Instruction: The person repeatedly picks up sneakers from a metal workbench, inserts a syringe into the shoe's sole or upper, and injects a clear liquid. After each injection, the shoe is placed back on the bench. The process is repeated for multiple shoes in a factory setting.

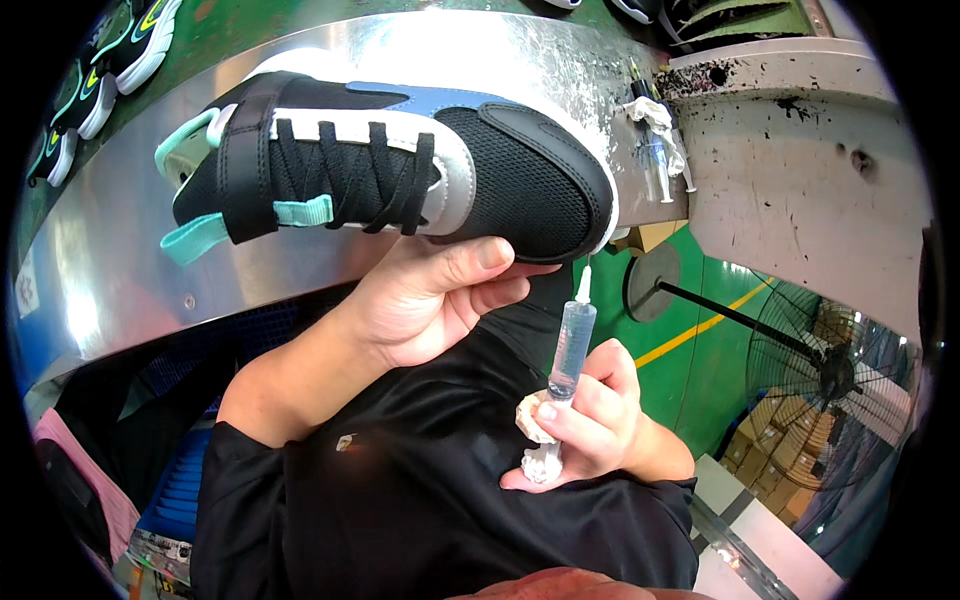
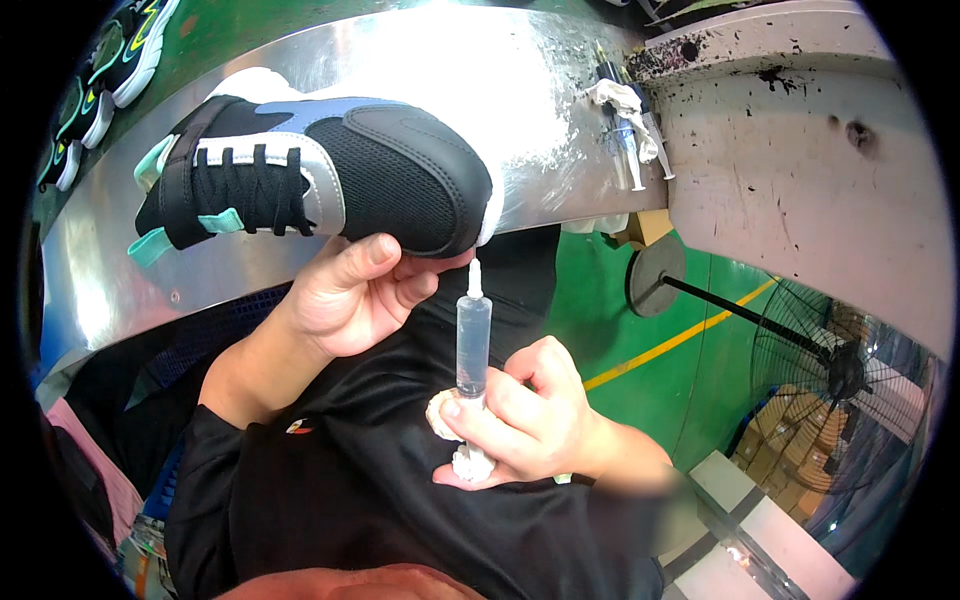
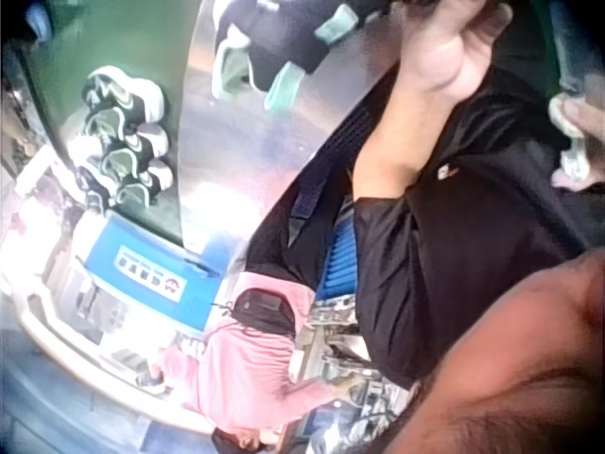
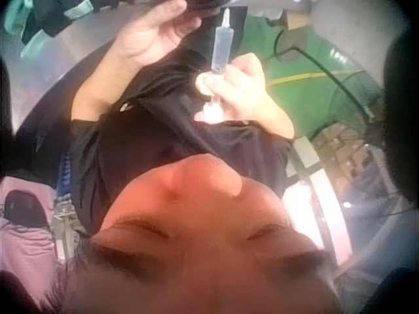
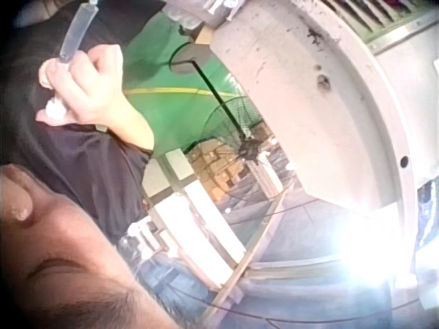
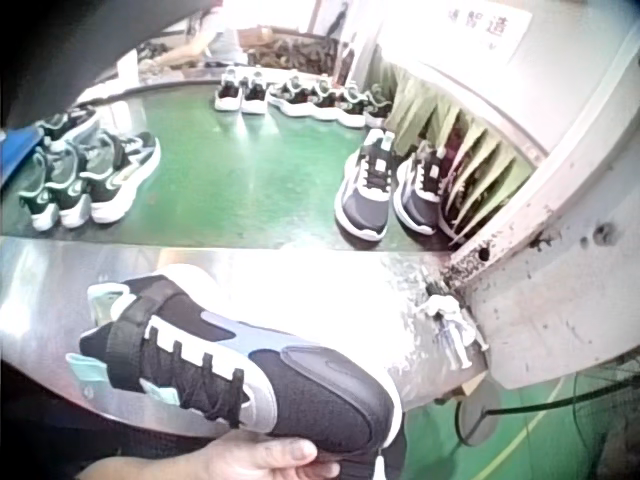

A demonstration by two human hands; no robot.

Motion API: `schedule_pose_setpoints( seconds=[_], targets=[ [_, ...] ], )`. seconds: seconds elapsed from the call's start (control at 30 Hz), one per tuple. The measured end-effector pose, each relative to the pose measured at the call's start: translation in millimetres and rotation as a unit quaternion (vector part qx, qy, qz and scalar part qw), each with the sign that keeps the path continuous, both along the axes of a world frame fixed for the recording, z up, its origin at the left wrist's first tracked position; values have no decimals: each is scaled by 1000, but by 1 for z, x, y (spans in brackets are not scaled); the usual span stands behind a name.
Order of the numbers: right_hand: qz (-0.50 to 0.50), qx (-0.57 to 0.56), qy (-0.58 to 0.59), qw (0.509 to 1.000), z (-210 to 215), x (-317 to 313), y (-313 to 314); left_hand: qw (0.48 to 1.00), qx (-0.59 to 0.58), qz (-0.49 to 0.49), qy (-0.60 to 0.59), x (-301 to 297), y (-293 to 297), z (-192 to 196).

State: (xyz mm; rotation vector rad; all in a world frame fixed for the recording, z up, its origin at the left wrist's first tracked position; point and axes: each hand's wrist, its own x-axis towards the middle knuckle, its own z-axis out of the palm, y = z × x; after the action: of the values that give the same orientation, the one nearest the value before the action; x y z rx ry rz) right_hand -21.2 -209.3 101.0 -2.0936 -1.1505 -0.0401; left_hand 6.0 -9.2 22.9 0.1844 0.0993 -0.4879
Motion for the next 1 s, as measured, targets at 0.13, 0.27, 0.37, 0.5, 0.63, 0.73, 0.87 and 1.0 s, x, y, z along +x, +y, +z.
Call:
schedule_pose_setpoints(
  seconds=[0.13,0.27,0.37,0.5,0.63,0.73,0.87,1.0],
  targets=[
    [2,-12,-14,1000,-3,0,-2,1000,-2,4,5,0,-2,3],
    [10,-5,-11,1000,0,2,-7,1000,0,15,27,1,-5,8],
    [-3,65,-61,996,-3,-7,-7,999,18,4,35,-6,1,-1],
    [-42,-10,-51,998,-16,13,-17,997,-27,-15,68,-44,36,-5],
    [-112,23,-65,991,-57,67,-17,986,119,37,110,-97,80,25],
    [-122,-35,-41,991,-66,101,-12,928,335,103,127,-104,98,24],
    [-116,66,-71,989,-103,123,5,899,418,108,72,-79,129,9],
    [-166,54,-111,978,-96,117,2,917,392,67,36,62,157,-13]
  ],
)
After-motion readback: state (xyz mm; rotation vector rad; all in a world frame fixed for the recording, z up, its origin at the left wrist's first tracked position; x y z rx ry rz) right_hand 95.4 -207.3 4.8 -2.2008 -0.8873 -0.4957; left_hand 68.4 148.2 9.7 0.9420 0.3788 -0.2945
